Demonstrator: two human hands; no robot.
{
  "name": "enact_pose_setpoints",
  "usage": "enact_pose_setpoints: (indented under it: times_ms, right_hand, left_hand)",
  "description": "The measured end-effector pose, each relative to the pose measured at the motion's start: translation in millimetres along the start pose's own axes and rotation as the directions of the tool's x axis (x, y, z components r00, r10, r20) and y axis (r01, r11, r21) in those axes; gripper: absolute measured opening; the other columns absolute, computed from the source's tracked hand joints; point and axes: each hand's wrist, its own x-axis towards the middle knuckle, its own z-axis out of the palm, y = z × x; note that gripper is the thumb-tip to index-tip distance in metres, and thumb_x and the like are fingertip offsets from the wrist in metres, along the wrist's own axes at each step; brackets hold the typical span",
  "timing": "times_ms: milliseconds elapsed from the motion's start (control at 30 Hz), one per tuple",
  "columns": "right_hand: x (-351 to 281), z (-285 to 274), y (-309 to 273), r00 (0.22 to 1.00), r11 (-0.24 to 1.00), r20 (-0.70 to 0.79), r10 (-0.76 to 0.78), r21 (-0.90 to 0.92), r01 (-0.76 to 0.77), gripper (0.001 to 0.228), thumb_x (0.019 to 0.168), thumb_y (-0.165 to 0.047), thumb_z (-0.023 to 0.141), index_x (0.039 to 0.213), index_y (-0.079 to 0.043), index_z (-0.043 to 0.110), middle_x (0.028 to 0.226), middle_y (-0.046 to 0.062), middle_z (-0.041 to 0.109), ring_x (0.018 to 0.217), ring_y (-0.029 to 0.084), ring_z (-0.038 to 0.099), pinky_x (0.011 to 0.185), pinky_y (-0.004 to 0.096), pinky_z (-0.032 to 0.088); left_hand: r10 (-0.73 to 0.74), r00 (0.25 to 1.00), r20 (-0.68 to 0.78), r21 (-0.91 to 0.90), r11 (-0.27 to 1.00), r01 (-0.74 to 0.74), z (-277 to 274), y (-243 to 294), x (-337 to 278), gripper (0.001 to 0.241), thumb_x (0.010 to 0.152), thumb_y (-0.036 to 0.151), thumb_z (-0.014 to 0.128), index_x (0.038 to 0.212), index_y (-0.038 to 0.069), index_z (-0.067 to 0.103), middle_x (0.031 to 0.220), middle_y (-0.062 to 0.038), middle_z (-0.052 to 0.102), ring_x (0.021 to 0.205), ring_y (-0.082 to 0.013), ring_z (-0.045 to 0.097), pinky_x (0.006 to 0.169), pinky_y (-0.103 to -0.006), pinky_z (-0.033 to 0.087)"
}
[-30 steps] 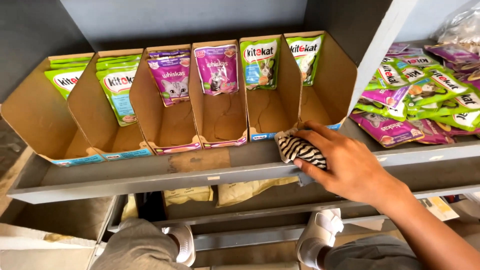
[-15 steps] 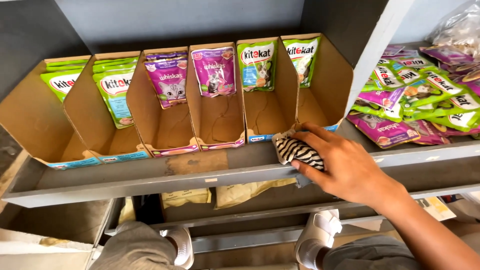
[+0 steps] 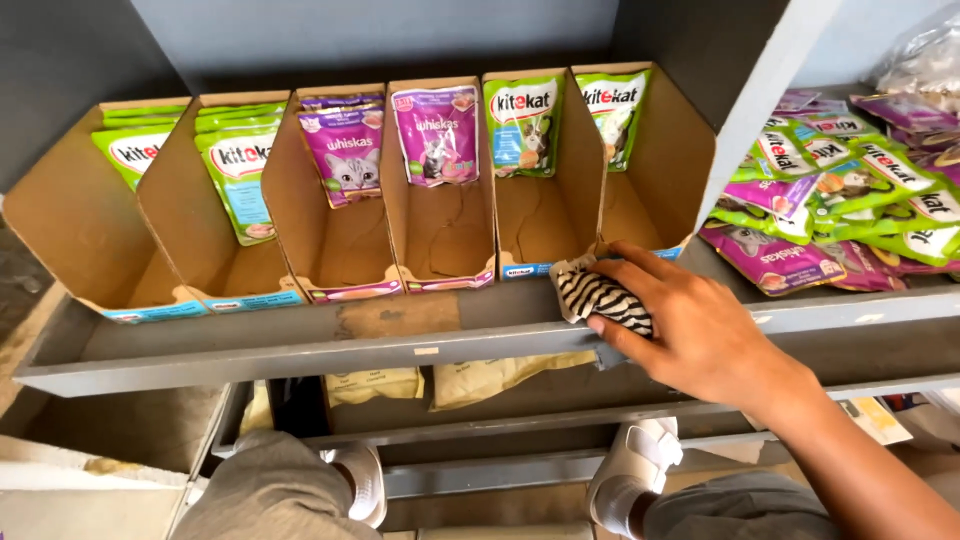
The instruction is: Wiping down cat food pouches on a grocery store shelf with a cleaning cloth.
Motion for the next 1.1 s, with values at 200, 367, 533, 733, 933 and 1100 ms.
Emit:
enact_pose_setpoints:
  times_ms: [200, 367, 533, 733, 933, 1100]
  right_hand:
    - [-3, 5, 2, 0.999, 0.999, -0.012, -0.032, -0.015, 0.032, 0.052, 0.086, -0.034, 0.068, 0.131, -0.010, 0.063, 0.138, 0.010, 0.065, 0.092, 0.035, 0.072, 0.070, 0.044, 0.057]
    - [-3, 6, 2, 0.999, 0.998, 0.018, 0.027, -0.065, -0.025, 0.051, 0.087, -0.036, 0.065, 0.131, -0.010, 0.064, 0.141, 0.008, 0.064, 0.092, 0.036, 0.073, 0.075, 0.046, 0.057]
    - [0, 6, 1, 1.000, 0.997, 0.026, 0.009, -0.071, -0.007, 0.051, 0.087, -0.033, 0.066, 0.131, -0.007, 0.064, 0.142, 0.009, 0.063, 0.095, 0.037, 0.071, 0.078, 0.046, 0.056]
    - [1, 4, -1, 1.000, 0.996, 0.016, 0.026, -0.088, -0.025, 0.050, 0.087, -0.032, 0.066, 0.130, -0.008, 0.064, 0.142, 0.008, 0.063, 0.093, 0.036, 0.072, 0.078, 0.046, 0.056]
    - [1, 5, -5, 0.997, 0.996, 0.049, 0.056, -0.074, -0.052, 0.048, 0.088, -0.034, 0.065, 0.128, -0.007, 0.065, 0.139, 0.009, 0.065, 0.095, 0.037, 0.071, 0.081, 0.047, 0.055]
    - [1, 4, -5, 0.998, 0.997, 0.035, 0.043, -0.062, -0.041, 0.048, 0.089, -0.033, 0.064, 0.130, -0.008, 0.065, 0.138, 0.009, 0.065, 0.096, 0.037, 0.070, 0.081, 0.047, 0.054]
  left_hand:
    - [-0.052, 0.998, -0.043, 0.005, 0.999, 0.052, -13, -23, 19, 0.034, 0.063, 0.051, 0.089, 0.092, 0.039, 0.078, 0.064, 0.021, 0.077, 0.062, -0.0050, 0.072, 0.065, -0.0221, 0.057]
    - [-0.382, 0.560, 0.736, 0.255, 0.921, 0.293, 28, -135, 72, 0.045, 0.095, 0.062, 0.055, 0.108, 0.024, 0.075, 0.094, 0.001, 0.078, 0.086, -0.0183, 0.072, 0.084, -0.0346, 0.056]
    - [-0.431, 0.747, 0.506, 0.246, 0.902, 0.354, 133, -260, 81, 0.078, 0.093, 0.059, 0.055, 0.149, 0.007, 0.044, 0.156, -0.018, 0.045, 0.139, -0.0423, 0.048, 0.115, -0.0507, 0.040]
    - [-0.479, 0.784, 0.395, 0.189, 0.878, 0.440, 150, -237, 108, 0.095, 0.083, 0.076, 0.057, 0.151, 0.012, 0.045, 0.158, -0.011, 0.045, 0.142, -0.0368, 0.045, 0.118, -0.0489, 0.034]
    - [-0.394, 0.904, 0.164, 0.248, 0.904, 0.349, 169, -235, 96, 0.064, 0.080, 0.049, 0.072, 0.122, 0.001, 0.065, 0.125, -0.018, 0.067, 0.109, -0.0410, 0.065, 0.097, -0.0515, 0.049]
    - [-0.432, 0.884, 0.179, 0.280, 0.884, 0.376, 187, -252, 101, 0.062, 0.085, 0.054, 0.063, 0.124, 0.006, 0.066, 0.127, -0.015, 0.068, 0.108, -0.0387, 0.067, 0.095, -0.0503, 0.052]
